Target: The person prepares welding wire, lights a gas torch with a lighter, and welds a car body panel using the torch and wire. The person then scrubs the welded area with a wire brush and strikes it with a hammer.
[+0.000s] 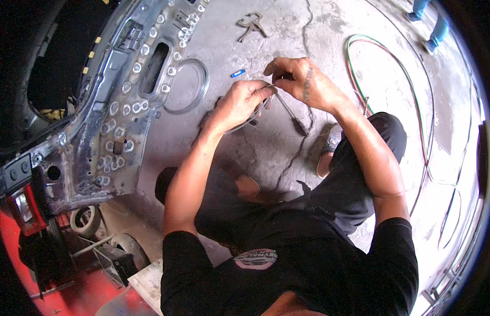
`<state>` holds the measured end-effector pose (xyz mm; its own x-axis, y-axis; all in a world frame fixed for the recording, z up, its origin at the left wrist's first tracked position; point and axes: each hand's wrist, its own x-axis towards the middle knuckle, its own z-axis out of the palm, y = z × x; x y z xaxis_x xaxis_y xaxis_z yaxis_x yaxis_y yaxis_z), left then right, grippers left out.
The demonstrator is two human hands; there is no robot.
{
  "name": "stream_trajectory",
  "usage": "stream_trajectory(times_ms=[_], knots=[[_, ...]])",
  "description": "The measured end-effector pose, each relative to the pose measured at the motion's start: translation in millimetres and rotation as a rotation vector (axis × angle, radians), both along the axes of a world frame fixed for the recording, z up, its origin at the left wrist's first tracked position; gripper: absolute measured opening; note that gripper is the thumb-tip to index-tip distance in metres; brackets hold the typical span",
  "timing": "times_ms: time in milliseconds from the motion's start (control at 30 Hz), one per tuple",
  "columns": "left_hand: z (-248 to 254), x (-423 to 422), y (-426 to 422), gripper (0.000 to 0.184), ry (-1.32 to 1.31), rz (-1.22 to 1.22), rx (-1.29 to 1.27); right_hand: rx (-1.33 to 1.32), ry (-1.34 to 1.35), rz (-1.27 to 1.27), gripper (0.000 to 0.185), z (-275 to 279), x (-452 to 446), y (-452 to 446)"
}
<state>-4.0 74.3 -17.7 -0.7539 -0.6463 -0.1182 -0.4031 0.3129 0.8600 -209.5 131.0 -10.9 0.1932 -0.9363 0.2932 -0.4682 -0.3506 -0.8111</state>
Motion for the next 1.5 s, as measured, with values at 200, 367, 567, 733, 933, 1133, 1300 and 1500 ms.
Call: stream_trajectory(times_ms=[200,367,567,733,933,1133,1300,1500], knots=[[-10.4,12.0,-27.5,0.026,0.344,0.311,-0.015,0.038,-0.095,-0.265,0.020,7.6,-9.5,1.0],[1.3,16.7,-65.6,0.027,0.808,0.623,0.117,0.100,-0.147,-0.280,0.023,-15.6,6.6,6.2],[22.4,-13.5,-90.2,0.033,1.291,0.945,0.544,0.236,-0.401,0.075,0.020,-94.1,70.1,27.7],[10.5,-21.7,-79.0,0.030,1.210,1.052,0.477,0.458,-0.612,0.174,0.023,-106.8,65.8,21.8],[-1.8,6.0,-62.7,0.029,1.166,0.928,0.396,0.291,-0.493,-0.045,0.041,-57.5,45.5,10.6],[-31.3,28.2,-53.3,0.027,1.207,0.889,0.487,0.257,-0.435,-0.097,0.028,-54.6,39.3,6.2],[-18.2,62.6,-44.5,0.031,0.692,0.847,-0.161,0.347,-0.201,-0.033,0.026,-30.8,20.9,-0.4],[30.4,36.8,-16.6,0.033,-0.035,-0.010,-0.411,0.147,-0.051,0.094,0.025,-22.1,29.9,0.5]])
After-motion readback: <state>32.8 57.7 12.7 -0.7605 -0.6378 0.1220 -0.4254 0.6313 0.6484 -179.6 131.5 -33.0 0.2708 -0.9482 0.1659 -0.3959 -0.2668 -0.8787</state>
